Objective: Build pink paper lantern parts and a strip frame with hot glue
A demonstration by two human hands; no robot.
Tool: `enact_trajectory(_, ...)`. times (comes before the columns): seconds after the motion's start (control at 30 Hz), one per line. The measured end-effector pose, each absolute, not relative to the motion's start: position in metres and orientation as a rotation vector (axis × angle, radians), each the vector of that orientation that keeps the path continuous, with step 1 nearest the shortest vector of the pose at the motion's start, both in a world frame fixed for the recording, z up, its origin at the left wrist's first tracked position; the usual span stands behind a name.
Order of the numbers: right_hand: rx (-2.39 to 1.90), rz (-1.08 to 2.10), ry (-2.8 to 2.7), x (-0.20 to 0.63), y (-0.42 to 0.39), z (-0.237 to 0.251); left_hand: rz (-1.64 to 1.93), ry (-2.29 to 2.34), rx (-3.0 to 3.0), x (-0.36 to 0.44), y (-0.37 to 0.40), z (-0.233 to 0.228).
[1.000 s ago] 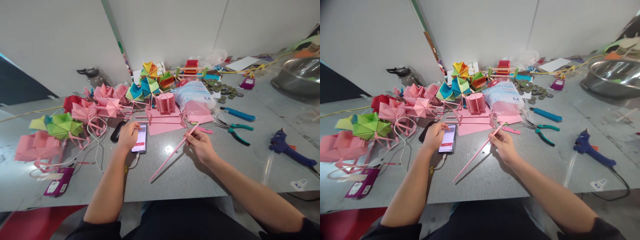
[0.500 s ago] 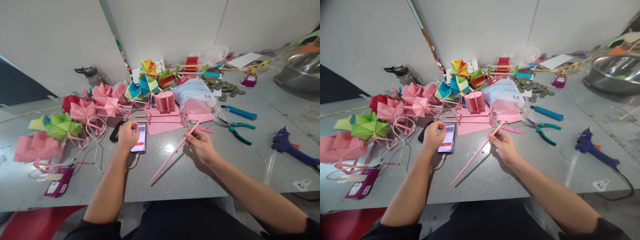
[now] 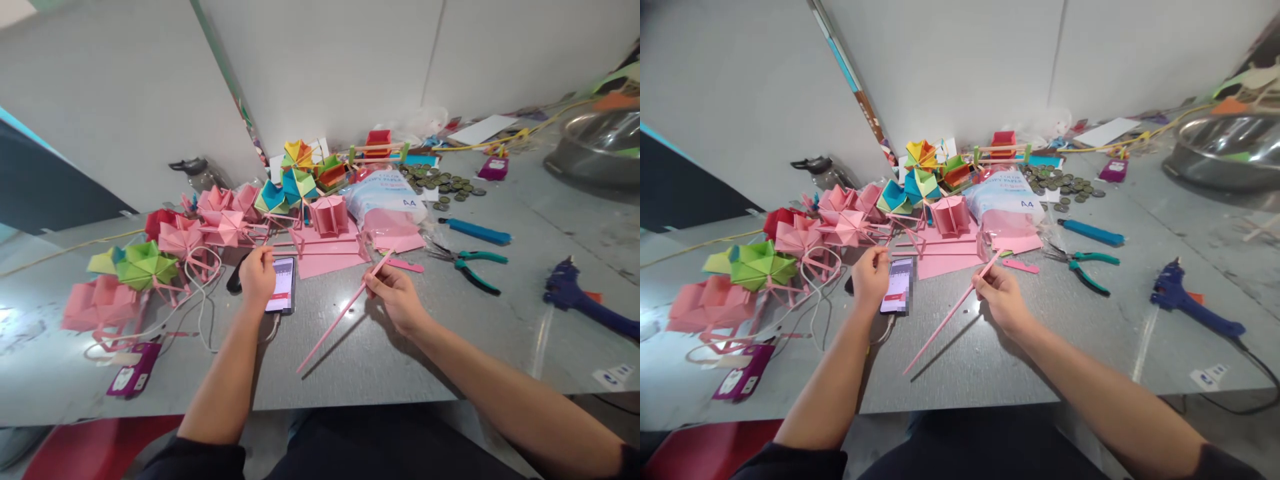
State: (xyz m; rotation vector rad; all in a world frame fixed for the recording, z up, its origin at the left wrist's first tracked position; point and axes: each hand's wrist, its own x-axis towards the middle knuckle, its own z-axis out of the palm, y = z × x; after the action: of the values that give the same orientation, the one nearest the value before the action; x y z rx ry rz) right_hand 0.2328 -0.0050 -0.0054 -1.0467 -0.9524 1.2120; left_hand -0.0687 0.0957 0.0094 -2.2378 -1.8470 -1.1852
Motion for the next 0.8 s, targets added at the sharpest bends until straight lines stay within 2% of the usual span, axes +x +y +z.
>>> enact_trajectory(0.13,-1.052,1.188,-0.939,0.231,-0.005,-0.006,-1.059,-1.602,-2.428,-0.027,0.109,0.039)
enact_trajectory(0.2,-1.049,1.172,-0.930,0.231,-0.003,-0.008,-0.743,-1.513,-2.552,-0.002,0.127,0.054)
enact_trajectory(0.47,-1.000,1.132,-0.931,0.237,0.011,-0.006,-0.243,-1.419,-2.726,0.062,0.216,0.082)
enact_trajectory(0.8,-0.947,1.108,-0.893,0.243,0.012,0.001,-0.140,-1.321,-2.750,0.070,0.218,0.081)
